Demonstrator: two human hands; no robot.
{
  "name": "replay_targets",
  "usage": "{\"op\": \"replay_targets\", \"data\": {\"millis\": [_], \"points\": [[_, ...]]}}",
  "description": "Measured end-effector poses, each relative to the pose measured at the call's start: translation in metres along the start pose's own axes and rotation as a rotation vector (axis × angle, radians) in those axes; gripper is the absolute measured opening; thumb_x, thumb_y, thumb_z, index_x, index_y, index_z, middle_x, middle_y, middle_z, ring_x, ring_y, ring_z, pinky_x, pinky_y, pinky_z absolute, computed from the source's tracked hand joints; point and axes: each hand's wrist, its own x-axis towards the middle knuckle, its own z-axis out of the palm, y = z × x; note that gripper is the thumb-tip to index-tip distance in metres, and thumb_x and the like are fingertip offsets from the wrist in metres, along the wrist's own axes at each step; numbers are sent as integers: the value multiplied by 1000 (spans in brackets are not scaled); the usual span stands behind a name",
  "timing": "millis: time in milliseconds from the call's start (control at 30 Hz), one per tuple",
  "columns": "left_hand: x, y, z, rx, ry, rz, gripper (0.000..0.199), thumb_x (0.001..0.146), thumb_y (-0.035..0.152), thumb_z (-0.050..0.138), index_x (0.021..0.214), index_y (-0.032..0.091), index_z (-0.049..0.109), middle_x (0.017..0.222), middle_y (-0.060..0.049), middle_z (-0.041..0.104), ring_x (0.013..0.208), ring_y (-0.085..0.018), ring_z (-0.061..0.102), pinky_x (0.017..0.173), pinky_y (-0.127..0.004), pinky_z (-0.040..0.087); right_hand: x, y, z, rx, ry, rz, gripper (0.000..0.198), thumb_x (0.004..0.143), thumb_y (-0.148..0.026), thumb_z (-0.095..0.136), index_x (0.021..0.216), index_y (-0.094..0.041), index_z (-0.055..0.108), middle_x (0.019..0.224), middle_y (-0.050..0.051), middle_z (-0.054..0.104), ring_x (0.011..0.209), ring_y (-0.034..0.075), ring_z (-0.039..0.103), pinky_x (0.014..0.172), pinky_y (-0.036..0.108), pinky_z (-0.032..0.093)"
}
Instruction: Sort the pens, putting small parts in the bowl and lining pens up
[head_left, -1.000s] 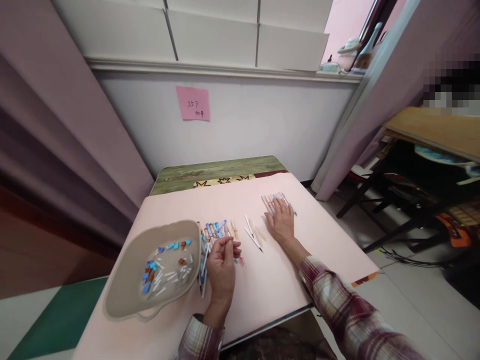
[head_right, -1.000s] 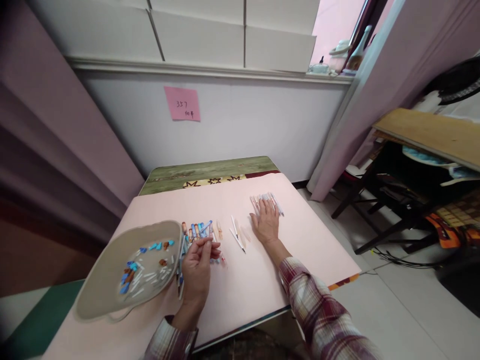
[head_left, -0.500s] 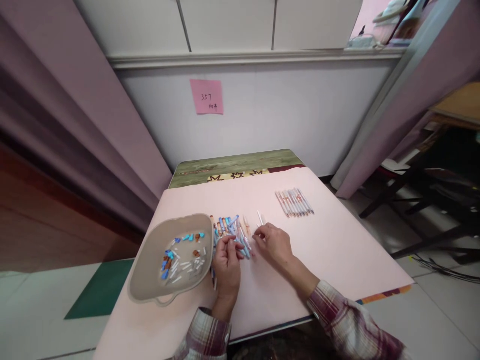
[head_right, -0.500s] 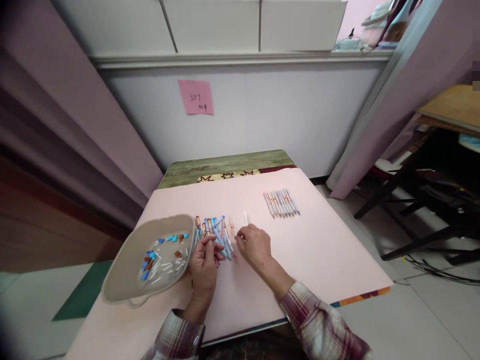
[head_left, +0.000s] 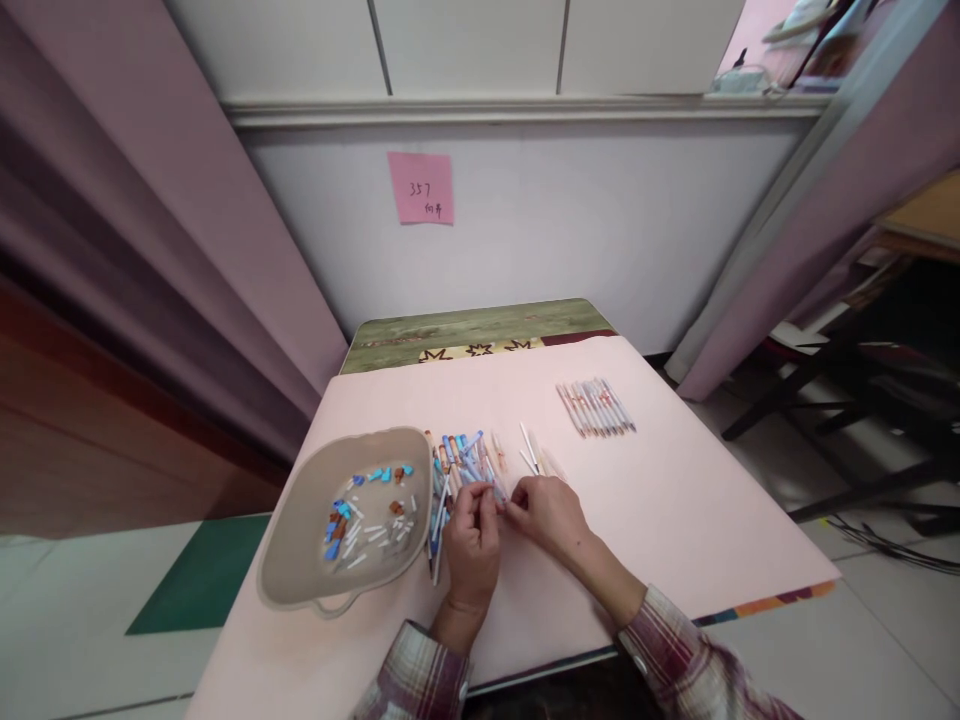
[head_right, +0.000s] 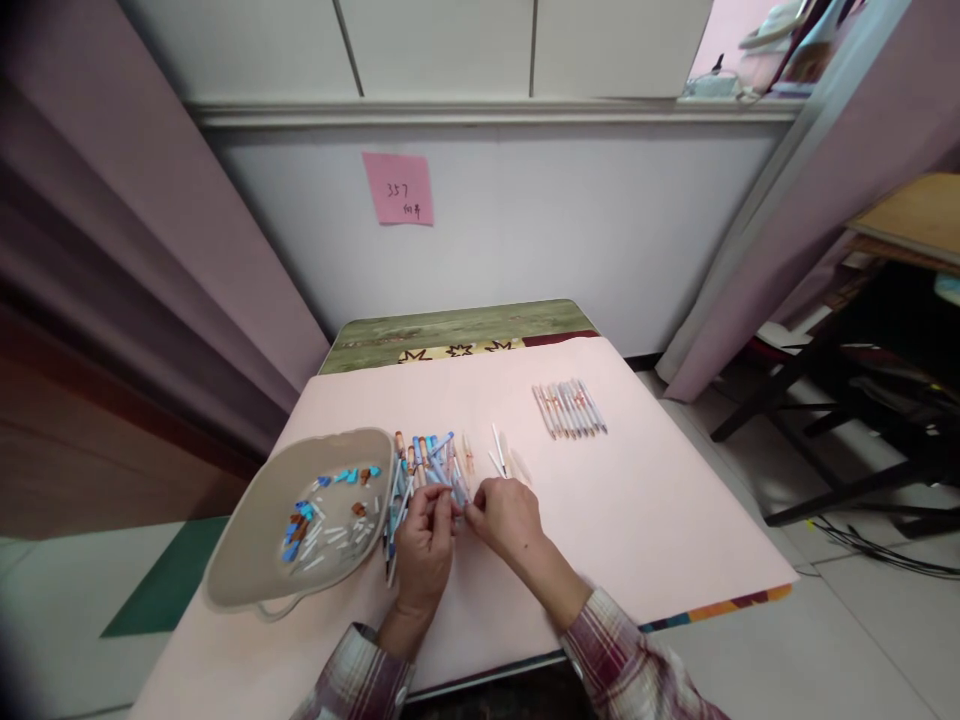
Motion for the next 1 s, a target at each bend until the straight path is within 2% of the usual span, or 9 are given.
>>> {"op": "replay_targets", "data": {"millis": [100,200,367,433,500,600,700,900,1000], "points": [[7,2,13,1,-105,-16,26,80,41,63,95,20,62,80,-4,68,59,-13,60,54,-24,46,1,5,-12,110,103,41,17,82,-32,57,73,-21,67,67,2,71,64,16,64,56,23,35],[22,8,36,-108,-171,-129,38,76,42,67,103,18,59,89,-6,67,59,-12,60,46,-20,42,3,10,-27,237,211,54,19,85,-37,55,77,-22,64,64,0,69,59,15,62,55,22,37],[44,14,65,-444,-363,-362,31,71,40,72,82,12,63,66,0,59,51,-7,53,43,-17,35,3,20,-35,413,299,-96,19,84,-37,57,90,-22,68,76,1,72,61,14,63,57,22,43],[49,12,67,-561,-350,-410,30,70,38,73,78,12,61,66,0,61,50,-6,52,45,-16,36,5,30,-36,499,310,-141,23,83,-37,59,96,-21,70,82,3,73,62,14,63,59,23,46],[53,8,64,-622,-302,-399,30,71,38,73,77,13,58,70,-3,65,51,-7,55,46,-17,37,8,44,-38,542,366,-82,27,83,-39,58,97,-20,71,83,4,74,63,15,64,59,24,47],[58,3,58,-654,-243,-331,30,76,40,69,77,14,54,76,-7,68,51,-8,57,45,-17,39,12,65,-44,410,436,92,24,82,-39,56,85,-21,72,73,2,72,61,16,63,60,25,46],[60,3,52,-676,-255,-304,28,79,39,67,78,15,52,76,-7,69,50,-8,56,43,-17,38,12,73,-44,214,360,170,20,79,-35,57,73,-23,71,68,0,70,62,16,63,58,25,41],[66,7,45,-824,-207,-378,27,72,26,76,85,14,56,82,-7,70,58,-7,60,52,-16,44,4,48,-29,131,255,171,17,79,-30,57,70,-23,70,64,-2,68,60,14,59,56,22,35],[69,7,42,-887,-191,-398,26,70,22,77,87,13,59,85,-8,71,60,-7,61,54,-15,46,3,36,-23,18,188,169,12,77,-27,61,72,-24,71,71,-1,71,65,14,61,58,23,35]]}}
